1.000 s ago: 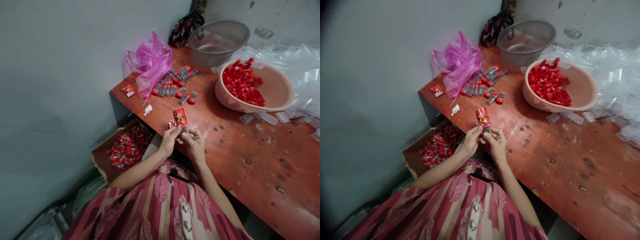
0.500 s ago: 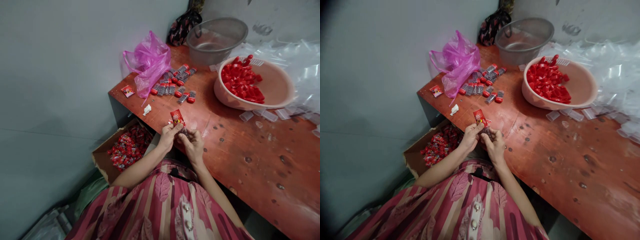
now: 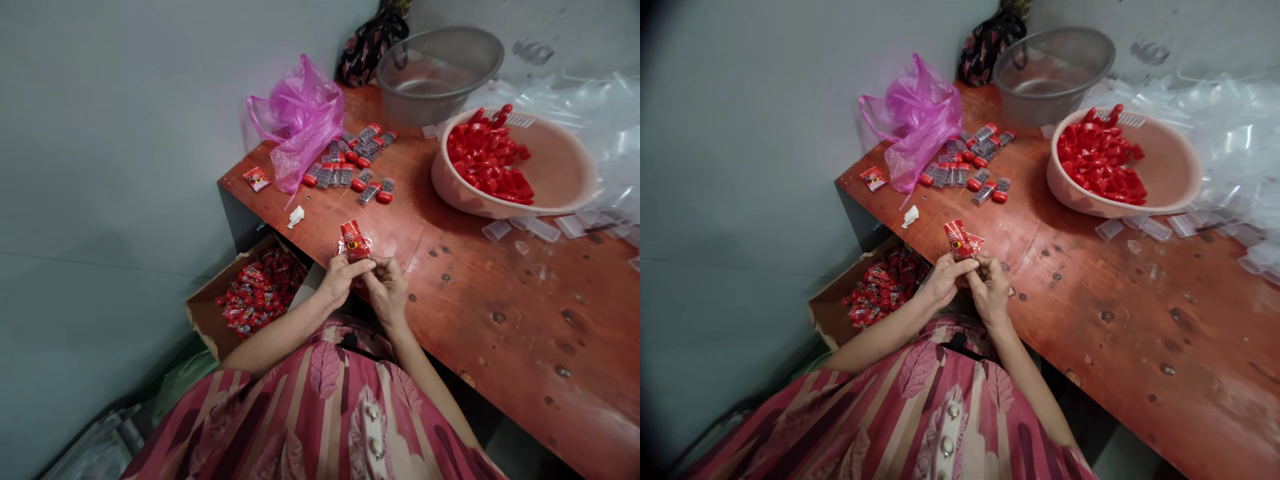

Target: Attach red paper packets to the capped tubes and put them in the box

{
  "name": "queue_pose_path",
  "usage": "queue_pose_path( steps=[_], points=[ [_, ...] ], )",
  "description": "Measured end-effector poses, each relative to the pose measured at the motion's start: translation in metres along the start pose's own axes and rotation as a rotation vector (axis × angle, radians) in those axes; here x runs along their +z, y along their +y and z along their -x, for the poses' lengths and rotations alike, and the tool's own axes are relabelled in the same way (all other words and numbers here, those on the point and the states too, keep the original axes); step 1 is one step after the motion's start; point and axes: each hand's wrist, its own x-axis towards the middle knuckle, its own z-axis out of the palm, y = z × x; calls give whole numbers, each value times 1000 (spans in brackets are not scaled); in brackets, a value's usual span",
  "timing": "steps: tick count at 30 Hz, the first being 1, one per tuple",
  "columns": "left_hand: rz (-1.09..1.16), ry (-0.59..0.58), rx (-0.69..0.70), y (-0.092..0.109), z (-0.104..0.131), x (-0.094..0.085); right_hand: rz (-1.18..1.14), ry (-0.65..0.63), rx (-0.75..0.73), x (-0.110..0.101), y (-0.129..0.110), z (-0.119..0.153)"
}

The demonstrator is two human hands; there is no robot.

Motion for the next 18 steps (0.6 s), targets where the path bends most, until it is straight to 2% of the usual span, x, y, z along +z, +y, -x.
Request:
queue_pose_path(
  steps=[5,9,11,15,18],
  points=[
    [78,-4,15,3,-1,7,110,26,-54,-3,5,-2],
    [167,53,39,3,-6,7,250,37,-108,-4,5,1],
    [150,30,27,2,-7,6,278,30,-144,-3,5,3],
    [77,-79,-4,2,-1,4,202,1,-213,-2,4,9],
    [52,-66,6,1,7,4,104,-22,-184,0,-3,14]
  ],
)
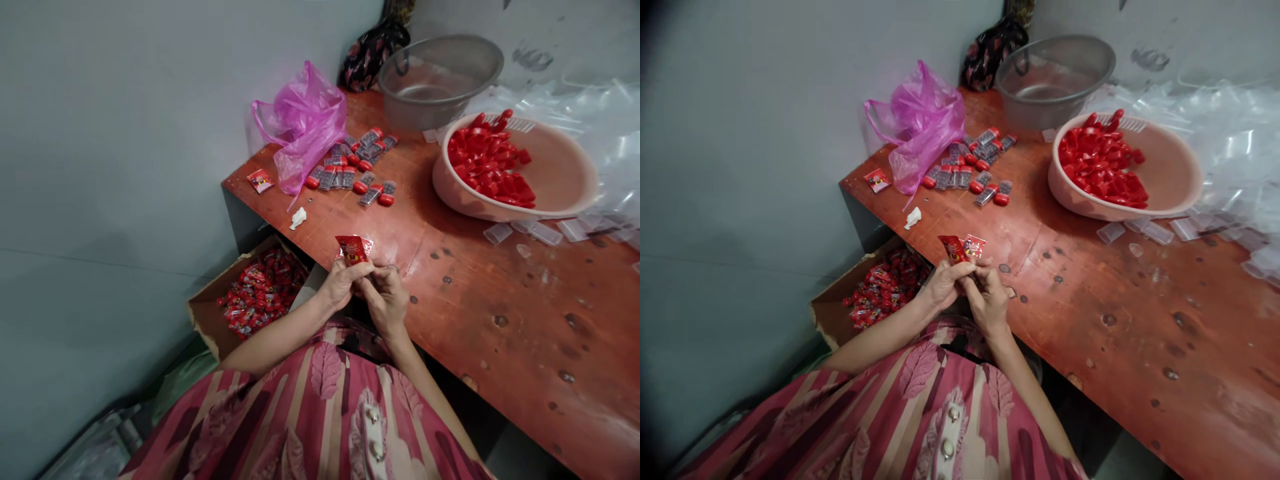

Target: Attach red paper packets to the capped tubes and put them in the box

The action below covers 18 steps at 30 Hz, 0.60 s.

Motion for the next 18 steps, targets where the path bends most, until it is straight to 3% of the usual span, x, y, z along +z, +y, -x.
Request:
queue_pose_path(
  steps=[6,10,13,18],
  points=[
    [-44,54,-5,-3,3,0,-245,-12,314,3,-15,-7],
    [-46,-29,3,-2,-2,-3,-337,-3,392,3,-12,-14],
    [38,-34,77,-1,-5,-4,-237,-30,329,2,-7,-15],
    [31,80,194,-3,-12,-3,275,-36,-33,-3,0,-12]
  ],
)
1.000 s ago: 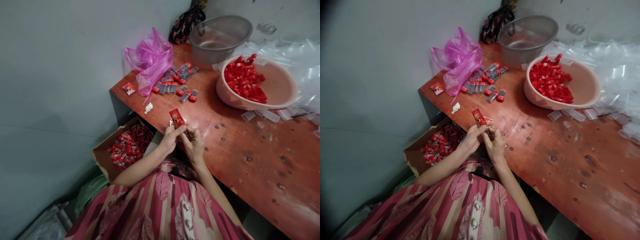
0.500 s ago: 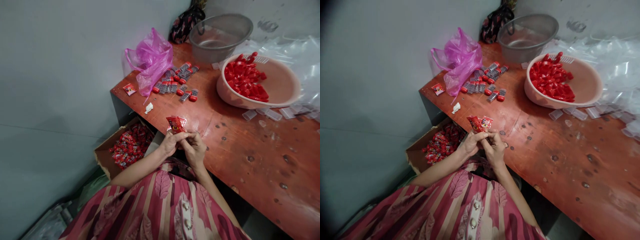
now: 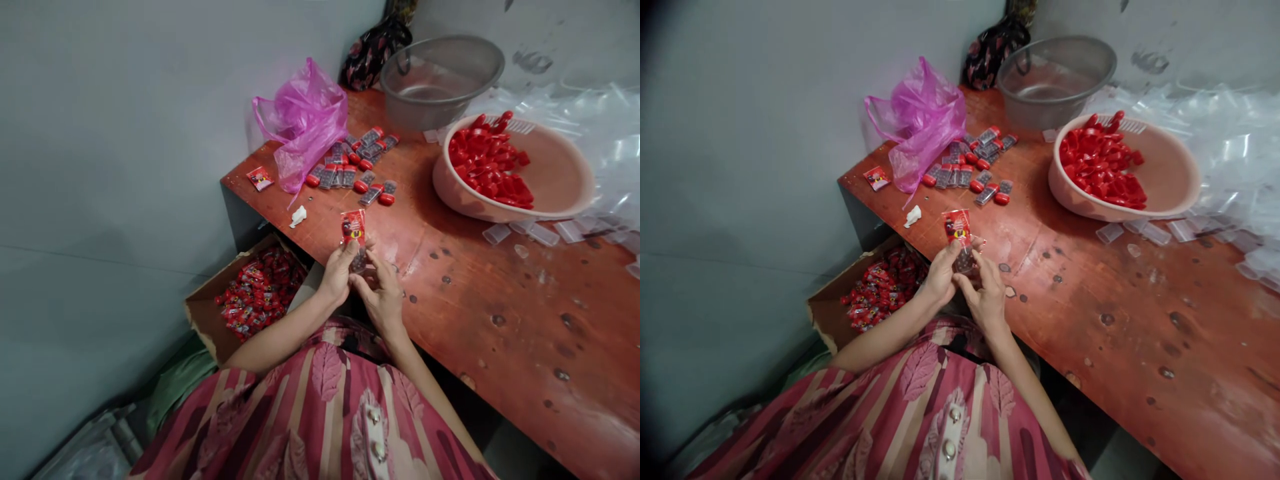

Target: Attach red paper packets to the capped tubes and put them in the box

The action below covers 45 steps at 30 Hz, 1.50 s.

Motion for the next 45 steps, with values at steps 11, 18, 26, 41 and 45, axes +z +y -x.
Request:
queue_pose_path(
  steps=[11,18,26,41,45],
  points=[
    [-74,0,-117,4,-1,6,118,-87,-116,0,4,0],
    [16,-160,-185,13,4,8,-110,-50,92,-5,7,-9],
    [-120,28,-56,6,-10,-4,-633,-56,438,-2,-2,-7],
    [-51,21,-120,15,-6,6,-510,8,329,-3,-10,-5],
    [-115,-92,-139,14,-5,-2,-505,9,294,-5,-9,-3]
  ],
)
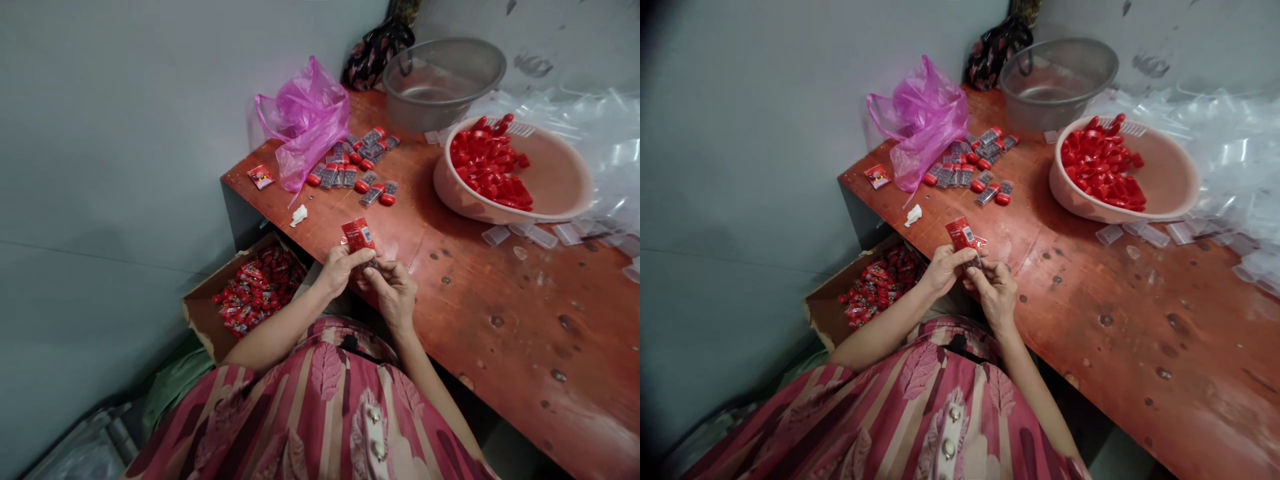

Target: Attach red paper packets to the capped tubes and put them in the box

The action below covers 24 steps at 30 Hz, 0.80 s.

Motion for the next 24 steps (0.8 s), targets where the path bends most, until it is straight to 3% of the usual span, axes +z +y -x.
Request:
queue_pose_path(
  steps=[6,11,19,24],
  points=[
    [-76,-109,-93,9,3,-8,-146,-38,67,0,2,-4],
    [9,-13,-6,14,0,-7,-146,-118,102,3,4,-5],
    [88,31,-48,4,5,-3,-234,-28,165,4,6,-5],
    [189,79,7,4,6,-1,-188,13,177,7,5,-8]
  ],
)
